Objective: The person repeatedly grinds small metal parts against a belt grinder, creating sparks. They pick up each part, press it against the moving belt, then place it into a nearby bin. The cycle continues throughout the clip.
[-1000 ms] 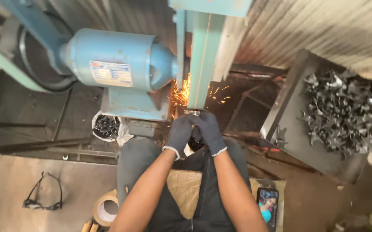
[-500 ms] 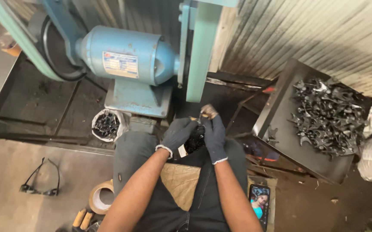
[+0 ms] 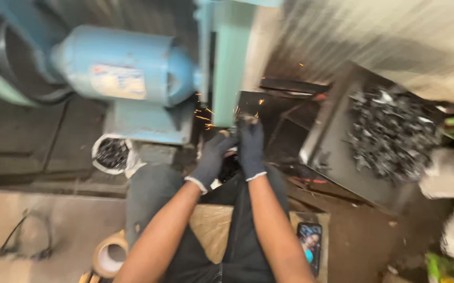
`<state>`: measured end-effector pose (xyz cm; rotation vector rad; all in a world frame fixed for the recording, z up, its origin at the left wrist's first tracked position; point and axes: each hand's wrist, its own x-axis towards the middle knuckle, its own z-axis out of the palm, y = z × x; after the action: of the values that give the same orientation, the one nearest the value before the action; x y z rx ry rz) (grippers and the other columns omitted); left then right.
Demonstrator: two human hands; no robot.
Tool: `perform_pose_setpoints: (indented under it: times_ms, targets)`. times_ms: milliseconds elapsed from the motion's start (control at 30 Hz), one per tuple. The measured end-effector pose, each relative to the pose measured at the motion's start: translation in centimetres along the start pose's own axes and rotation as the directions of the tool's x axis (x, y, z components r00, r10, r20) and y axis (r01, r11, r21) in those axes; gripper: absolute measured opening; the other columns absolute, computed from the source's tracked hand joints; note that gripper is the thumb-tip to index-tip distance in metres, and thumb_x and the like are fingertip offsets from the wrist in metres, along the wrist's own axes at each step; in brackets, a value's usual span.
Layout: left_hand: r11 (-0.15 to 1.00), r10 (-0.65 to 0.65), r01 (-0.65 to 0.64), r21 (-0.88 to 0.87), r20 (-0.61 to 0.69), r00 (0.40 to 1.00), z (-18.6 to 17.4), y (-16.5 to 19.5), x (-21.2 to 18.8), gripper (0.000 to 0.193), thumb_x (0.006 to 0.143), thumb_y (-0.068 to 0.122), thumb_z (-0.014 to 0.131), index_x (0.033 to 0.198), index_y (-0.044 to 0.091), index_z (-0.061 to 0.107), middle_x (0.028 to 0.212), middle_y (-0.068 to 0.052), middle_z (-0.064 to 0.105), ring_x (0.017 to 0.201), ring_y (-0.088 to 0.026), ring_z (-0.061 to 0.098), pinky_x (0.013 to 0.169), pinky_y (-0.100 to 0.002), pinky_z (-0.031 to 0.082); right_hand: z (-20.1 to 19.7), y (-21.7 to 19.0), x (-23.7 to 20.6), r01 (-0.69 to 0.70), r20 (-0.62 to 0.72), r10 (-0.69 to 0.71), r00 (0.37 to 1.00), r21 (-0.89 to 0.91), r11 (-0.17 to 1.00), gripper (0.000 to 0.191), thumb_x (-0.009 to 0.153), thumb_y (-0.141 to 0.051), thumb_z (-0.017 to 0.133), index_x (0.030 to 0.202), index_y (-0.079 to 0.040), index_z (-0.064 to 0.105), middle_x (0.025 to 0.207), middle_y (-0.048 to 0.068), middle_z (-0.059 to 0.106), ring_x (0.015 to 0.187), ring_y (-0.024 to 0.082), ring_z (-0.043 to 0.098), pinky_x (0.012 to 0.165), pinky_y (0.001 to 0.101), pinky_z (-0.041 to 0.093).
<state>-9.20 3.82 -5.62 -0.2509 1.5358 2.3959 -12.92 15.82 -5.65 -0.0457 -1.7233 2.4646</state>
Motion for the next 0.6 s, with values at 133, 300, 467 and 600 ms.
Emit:
perform_pose_setpoints:
  times_ms: [133,300,467,600]
  targets:
    - [0.786,-0.077,0.128,0.605,-0.11,0.991,0.3,1.7,-2.1,0.041,0.1,0.037,0.057,0.122,0.005,0.069,0.108,-0.014,0.074,0.095,-0.026,0.071,0.083,-0.039,0.054,-5.2,-2.1,-2.2,0.081,-0.007,-0.09,0.996,-0.378,0.922,0.029,0.102,-0.012,0.061,0.128,-0.001,0.065,0.123,0.011,0.073,0.114,0.017,0.068,0.102,0.031,0.051]
    - [0.358,-0.15,0.187,0.915,-0.142,0.978,2.0,4.6,-4.9,0.051,0.094,0.052,0.052,0.126,0.016,0.066,0.113,-0.023,0.07,0.11,-0.043,0.064,0.088,-0.054,0.049,-17.0,-6.0,-3.3,-0.096,-0.205,-0.392,0.897,-0.955,0.279,0.033,0.1,-0.027,0.072,0.125,-0.006,0.067,0.126,0.015,0.069,0.12,0.033,0.066,0.106,0.0411,0.05]
    - [0.202,-0.293,0.003,0.979,0.058,0.954,4.3,5.4,-4.8,0.048,0.094,0.052,0.05,0.128,0.023,0.067,0.111,-0.023,0.072,0.106,-0.042,0.068,0.092,-0.052,0.05,-26.5,-6.2,-2.1,-0.145,-0.14,-0.231,0.963,-0.989,-0.005,0.066,0.08,-0.03,0.08,0.137,-0.004,0.059,0.134,0.021,0.063,0.124,0.039,0.058,0.104,0.0461,0.045]
    - [0.248,-0.286,-0.161,0.955,0.231,0.93,5.9,5.5,-4.1,0.046,0.096,0.049,0.053,0.126,0.018,0.068,0.112,-0.021,0.073,0.105,-0.042,0.068,0.09,-0.05,0.052,-25.9,-6.3,-0.6,-0.109,-0.139,-0.417,0.898,-0.989,0.096,0.068,0.078,-0.026,0.082,0.133,0.003,0.056,0.13,0.027,0.061,0.121,0.042,0.057,0.104,0.0454,0.047]
